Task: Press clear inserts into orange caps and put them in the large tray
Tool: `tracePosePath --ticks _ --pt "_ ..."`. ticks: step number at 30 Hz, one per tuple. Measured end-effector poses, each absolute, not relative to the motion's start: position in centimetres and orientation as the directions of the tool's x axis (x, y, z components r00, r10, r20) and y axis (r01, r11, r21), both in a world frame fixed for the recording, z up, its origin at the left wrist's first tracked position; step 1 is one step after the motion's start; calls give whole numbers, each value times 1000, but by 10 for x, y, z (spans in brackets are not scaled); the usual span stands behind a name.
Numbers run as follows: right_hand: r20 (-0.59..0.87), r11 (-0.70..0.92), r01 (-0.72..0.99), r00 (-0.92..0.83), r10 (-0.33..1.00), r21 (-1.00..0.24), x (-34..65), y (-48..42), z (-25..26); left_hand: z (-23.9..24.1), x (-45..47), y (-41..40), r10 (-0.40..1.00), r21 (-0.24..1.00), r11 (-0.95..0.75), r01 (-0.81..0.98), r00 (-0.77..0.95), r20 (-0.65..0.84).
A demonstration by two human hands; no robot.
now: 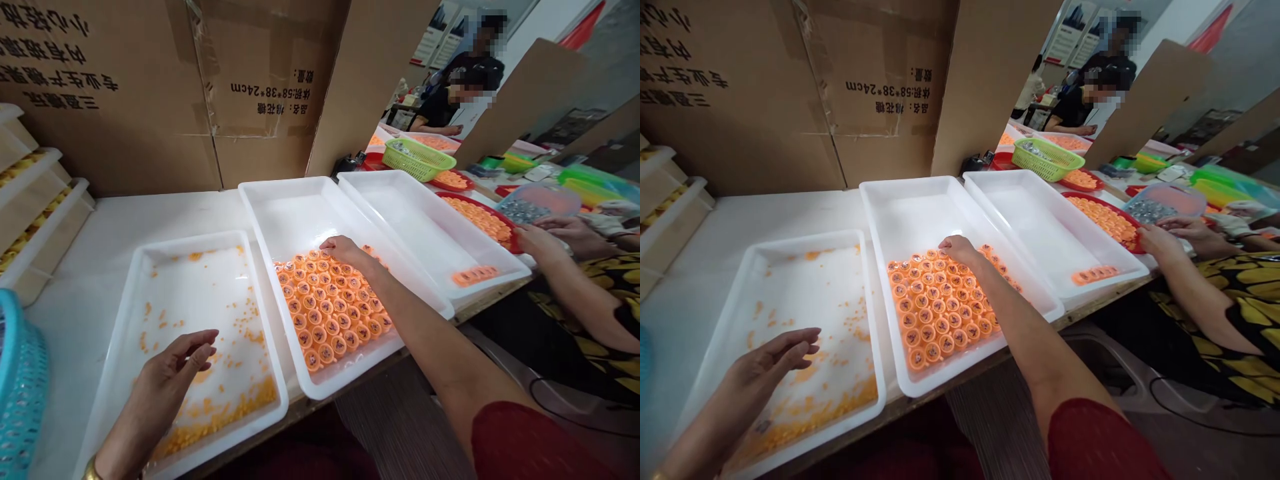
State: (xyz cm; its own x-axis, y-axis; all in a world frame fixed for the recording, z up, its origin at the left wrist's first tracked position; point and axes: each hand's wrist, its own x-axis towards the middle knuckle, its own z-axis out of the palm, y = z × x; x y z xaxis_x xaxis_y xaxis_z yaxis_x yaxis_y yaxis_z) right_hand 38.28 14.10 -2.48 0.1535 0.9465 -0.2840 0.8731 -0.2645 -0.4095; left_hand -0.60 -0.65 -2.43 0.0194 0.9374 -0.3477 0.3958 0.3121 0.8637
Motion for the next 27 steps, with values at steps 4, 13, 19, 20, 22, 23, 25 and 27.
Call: tracePosePath --ticks 4,13,19,20,22,23,25,27 --pt "-258 -262 900 176 950 -348 381 137 -25 -28 -13 -8 942 880 299 369 33 -334" --pt "-53 -131 909 120 991 -396 349 110 17 11 -52 -19 987 761 47 647 -147 64" --pt "122 318 701 -315 941 -638 260 35 32 16 -67 -48 971 525 -85 847 -48 234" --pt "142 381 642 -393 909 -665 244 20 29 13 -66 -53 979 500 -91 861 -15 204" --pt "163 450 549 -493 855 -704 216 -4 20 7 -63 -60 992 412 -107 905 70 105" --pt "155 463 518 -529 834 -719 205 -12 16 6 -60 -61 991 346 -132 929 127 36" --pt "100 468 498 -599 794 -731 187 -22 9 5 -55 -58 964 188 -220 957 243 -106" --pt "-7 465 527 -667 745 -712 170 -25 6 6 -50 -50 922 59 -318 946 323 -213"
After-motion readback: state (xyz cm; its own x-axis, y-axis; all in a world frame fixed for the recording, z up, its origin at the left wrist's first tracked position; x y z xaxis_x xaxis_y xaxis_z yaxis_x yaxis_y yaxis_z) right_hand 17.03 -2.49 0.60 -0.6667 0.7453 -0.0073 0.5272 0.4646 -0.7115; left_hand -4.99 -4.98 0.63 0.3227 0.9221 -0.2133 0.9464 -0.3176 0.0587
